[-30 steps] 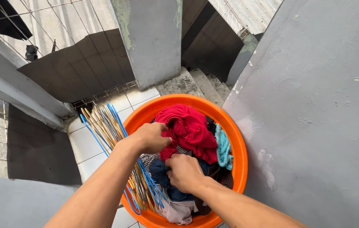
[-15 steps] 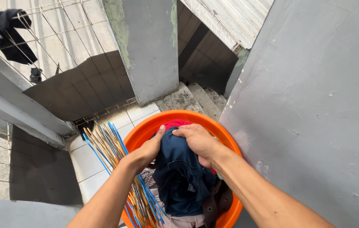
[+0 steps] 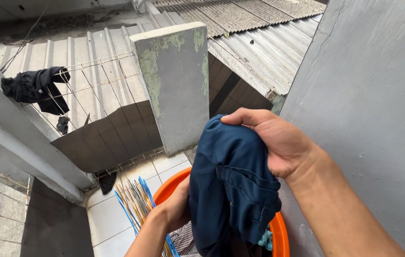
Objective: Hang several pieces of laundry on a bamboo drying rod using hangers.
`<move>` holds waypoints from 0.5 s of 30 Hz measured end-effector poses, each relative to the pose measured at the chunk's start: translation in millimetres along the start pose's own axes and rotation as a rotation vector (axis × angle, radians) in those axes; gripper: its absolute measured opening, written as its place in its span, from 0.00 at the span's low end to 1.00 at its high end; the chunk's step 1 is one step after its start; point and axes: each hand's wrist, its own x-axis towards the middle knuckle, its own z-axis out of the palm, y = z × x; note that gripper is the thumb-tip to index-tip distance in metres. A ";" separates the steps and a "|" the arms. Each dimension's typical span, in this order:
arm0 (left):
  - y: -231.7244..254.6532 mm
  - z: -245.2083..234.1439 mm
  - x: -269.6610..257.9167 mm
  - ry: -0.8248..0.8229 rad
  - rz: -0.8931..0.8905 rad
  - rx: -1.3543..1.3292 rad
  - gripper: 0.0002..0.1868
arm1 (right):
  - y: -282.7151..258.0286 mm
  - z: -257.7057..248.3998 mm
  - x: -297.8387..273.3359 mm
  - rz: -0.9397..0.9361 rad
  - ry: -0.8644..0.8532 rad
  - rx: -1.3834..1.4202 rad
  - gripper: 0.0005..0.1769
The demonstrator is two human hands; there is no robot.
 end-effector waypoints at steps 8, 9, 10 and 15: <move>29.9 11.3 0.0 -0.048 0.110 0.081 0.49 | -56.0 38.5 -22.3 -0.138 -0.264 -0.022 0.12; 33.4 15.7 -4.9 0.014 0.079 0.136 0.47 | -58.0 41.4 -22.9 -0.165 -0.224 -0.059 0.11; 30.9 15.3 -4.9 0.010 0.077 0.138 0.47 | -56.0 41.0 -23.1 -0.167 -0.220 -0.058 0.11; -9.2 -4.9 9.5 0.267 0.028 0.216 0.38 | -40.5 9.2 -11.4 -0.274 -0.011 -0.571 0.12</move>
